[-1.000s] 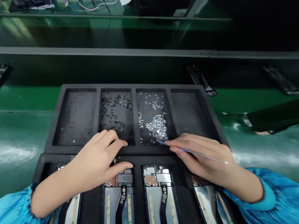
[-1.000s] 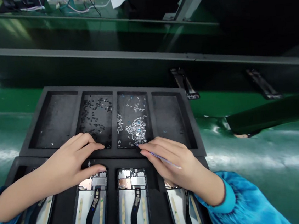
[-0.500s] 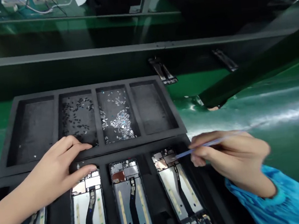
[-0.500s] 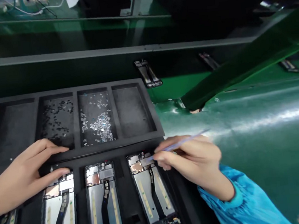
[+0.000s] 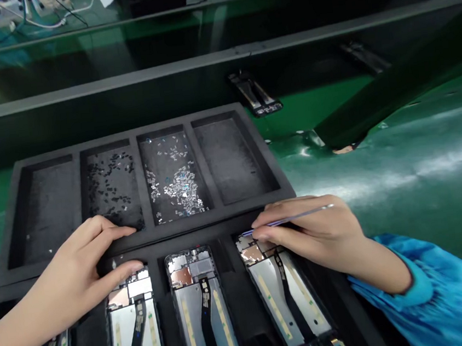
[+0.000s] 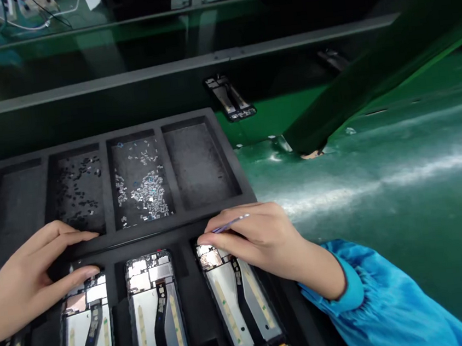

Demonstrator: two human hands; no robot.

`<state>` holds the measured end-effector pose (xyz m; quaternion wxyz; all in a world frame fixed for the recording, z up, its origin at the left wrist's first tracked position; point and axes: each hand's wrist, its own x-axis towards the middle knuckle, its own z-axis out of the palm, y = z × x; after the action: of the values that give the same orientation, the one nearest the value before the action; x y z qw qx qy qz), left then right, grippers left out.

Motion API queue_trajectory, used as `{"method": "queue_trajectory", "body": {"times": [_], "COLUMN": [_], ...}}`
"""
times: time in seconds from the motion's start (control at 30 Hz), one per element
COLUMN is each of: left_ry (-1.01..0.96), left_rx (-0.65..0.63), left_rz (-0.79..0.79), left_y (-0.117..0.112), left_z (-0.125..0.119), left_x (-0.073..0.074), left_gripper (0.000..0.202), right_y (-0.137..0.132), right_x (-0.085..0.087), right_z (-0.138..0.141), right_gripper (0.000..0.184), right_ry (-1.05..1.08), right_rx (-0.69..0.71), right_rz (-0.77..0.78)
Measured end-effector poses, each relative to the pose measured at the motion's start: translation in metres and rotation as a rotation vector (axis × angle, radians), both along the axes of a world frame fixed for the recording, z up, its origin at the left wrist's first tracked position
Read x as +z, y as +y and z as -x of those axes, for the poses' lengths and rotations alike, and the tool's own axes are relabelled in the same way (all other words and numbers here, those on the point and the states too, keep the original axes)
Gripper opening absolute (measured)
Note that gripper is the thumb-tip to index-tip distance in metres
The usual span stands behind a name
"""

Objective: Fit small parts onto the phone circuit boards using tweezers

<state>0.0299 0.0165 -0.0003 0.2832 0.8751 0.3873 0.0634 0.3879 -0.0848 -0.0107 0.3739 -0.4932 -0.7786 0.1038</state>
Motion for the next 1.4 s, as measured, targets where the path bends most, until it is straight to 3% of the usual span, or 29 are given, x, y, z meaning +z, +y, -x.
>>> {"method": "queue_trajectory", "body": {"times": [0.93, 1.23, 1.4], "left_ry": [0.037, 0.023, 0.041], "left_rx": [0.013, 0.011, 0.006], "left_rz": [0.012, 0.011, 0.017], "left_y": [-0.001, -0.001, 0.0], "left_z": [0.0, 0.0, 0.002], "left_x": [0.001, 0.0, -0.002], "left_gripper": [0.051, 0.049, 0.051], "right_y": [-0.001, -0.003, -0.011], "right_x": [-0.007, -0.008, -0.017], "right_z": [-0.003, -0.005, -0.008], "right_gripper": [0.02, 0.015, 0.011], "right_ry": [0.024, 0.055, 0.245], "right_rx": [0.021, 0.023, -0.188], "right_rz": [0.01, 0.108, -0.041]}}
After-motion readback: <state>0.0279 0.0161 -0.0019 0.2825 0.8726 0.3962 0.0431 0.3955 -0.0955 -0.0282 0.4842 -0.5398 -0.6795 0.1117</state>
